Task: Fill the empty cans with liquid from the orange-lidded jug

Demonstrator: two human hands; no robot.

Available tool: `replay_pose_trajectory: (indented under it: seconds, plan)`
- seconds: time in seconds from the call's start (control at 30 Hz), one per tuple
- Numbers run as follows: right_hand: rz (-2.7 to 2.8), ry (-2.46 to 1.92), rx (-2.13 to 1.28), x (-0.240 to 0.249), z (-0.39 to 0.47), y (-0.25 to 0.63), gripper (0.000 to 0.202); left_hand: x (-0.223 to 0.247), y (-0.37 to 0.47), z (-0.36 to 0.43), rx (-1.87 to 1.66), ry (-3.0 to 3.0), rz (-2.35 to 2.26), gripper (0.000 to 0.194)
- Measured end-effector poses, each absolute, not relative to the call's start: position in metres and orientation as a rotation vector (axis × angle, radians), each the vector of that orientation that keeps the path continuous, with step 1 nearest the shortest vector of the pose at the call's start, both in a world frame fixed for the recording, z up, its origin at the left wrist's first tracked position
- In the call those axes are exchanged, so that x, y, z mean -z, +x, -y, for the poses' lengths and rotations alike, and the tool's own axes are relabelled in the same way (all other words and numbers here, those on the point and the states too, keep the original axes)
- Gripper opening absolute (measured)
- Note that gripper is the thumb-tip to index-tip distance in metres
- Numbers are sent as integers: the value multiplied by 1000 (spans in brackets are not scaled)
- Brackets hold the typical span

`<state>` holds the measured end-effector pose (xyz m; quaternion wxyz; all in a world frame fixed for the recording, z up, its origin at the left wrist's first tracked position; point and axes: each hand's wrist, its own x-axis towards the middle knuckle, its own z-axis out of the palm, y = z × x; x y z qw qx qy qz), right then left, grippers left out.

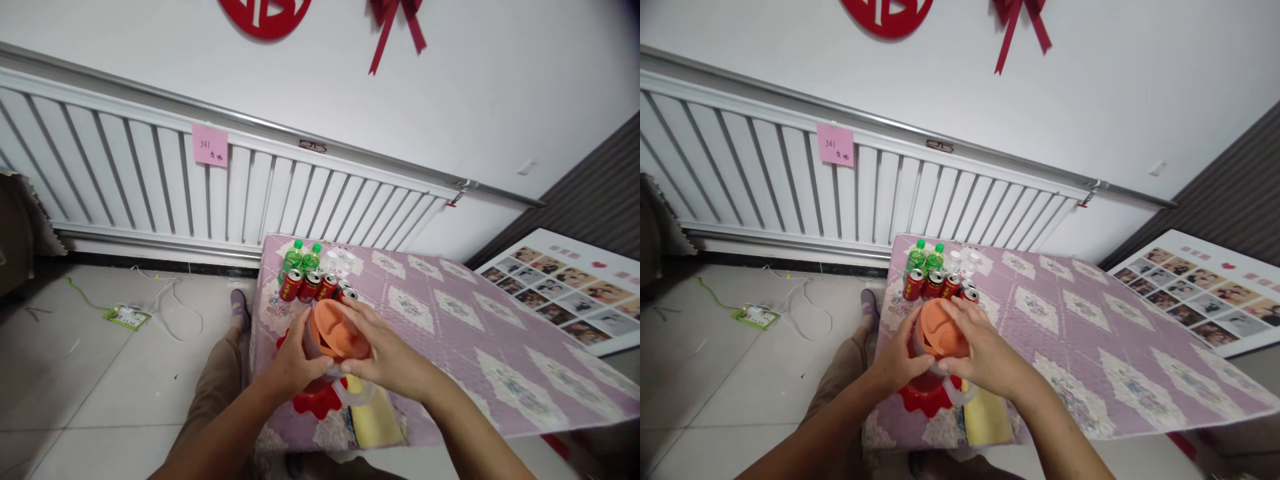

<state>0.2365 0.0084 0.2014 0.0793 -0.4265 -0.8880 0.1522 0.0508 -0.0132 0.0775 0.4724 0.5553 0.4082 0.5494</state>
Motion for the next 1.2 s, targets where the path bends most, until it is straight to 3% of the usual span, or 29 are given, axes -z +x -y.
replay_pose_trajectory:
  seconds: [0.2, 0.43, 0.83, 1.2]
  plan:
    - [2807, -1365, -759, -202, -42, 224, 122, -78, 51, 13, -1346, 1357, -1035, 96]
    - [2877, -1379, -785, -204, -49, 220, 111, -80, 50, 13, -1363, 1337, -967, 96]
    - [2876, -1393, -726, -188, -46, 221, 117, -80, 45, 13, -1356, 1370, -929, 93]
    - [2863, -1445, -838, -195, -43, 222, 113, -68, 45, 12, -1274, 1417, -910, 115]
